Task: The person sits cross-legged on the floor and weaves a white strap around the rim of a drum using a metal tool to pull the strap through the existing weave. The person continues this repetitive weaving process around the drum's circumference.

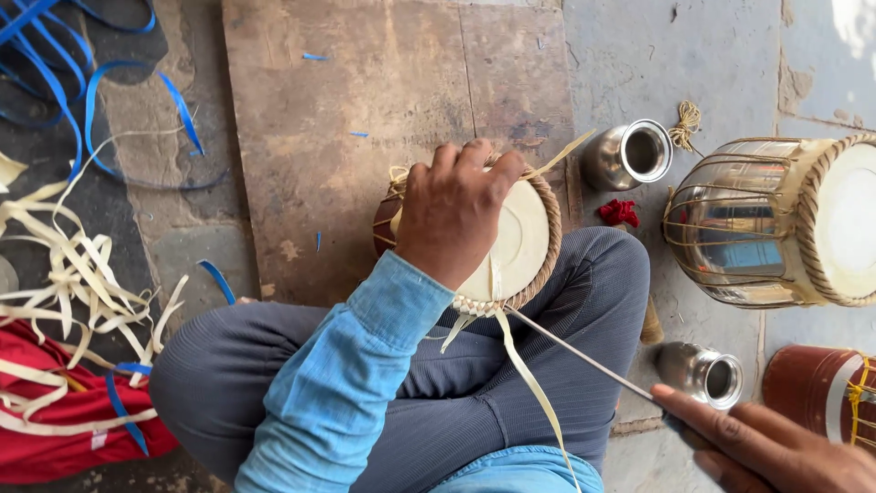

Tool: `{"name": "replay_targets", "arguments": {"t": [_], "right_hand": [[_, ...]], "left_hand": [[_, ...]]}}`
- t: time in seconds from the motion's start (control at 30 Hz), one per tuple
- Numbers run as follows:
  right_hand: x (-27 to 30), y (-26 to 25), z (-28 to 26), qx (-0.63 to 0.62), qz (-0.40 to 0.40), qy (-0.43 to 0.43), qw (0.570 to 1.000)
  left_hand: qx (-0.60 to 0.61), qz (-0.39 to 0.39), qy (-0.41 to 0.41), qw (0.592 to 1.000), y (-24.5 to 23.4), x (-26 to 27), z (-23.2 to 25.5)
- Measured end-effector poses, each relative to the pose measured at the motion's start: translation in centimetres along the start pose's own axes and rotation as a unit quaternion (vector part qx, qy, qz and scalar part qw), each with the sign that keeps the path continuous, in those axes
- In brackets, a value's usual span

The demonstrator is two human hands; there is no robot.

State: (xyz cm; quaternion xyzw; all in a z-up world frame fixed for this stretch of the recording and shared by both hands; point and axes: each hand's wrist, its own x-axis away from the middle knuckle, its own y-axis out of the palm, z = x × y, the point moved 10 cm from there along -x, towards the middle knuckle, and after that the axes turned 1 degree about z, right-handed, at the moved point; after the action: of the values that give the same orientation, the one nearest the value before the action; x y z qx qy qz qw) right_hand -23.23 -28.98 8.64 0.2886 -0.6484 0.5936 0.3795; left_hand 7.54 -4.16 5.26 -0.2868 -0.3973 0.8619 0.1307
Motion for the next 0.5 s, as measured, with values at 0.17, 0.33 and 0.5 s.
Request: {"name": "replay_targets", "arguments": {"t": [0.17, 0.33, 0.5], "right_hand": [[0.0, 4.8, -0.2, -0.339, 0.145, -0.036, 0.929], [-3.7, 13.3, -1.3, -0.524, 0.183, 0.037, 0.831], [-3.2, 11.0, -4.6, -0.402, 0.393, -0.111, 0.819]], "left_hand": [[0.005, 0.004, 0.0, 1.0, -0.2, 0.0, -0.1], [-0.003, -0.013, 0.004, 1.0, 0.2, -0.1, -0.1], [-0.004, -0.02, 0.008, 1.0, -0.4, -0.3, 0.2]]}}
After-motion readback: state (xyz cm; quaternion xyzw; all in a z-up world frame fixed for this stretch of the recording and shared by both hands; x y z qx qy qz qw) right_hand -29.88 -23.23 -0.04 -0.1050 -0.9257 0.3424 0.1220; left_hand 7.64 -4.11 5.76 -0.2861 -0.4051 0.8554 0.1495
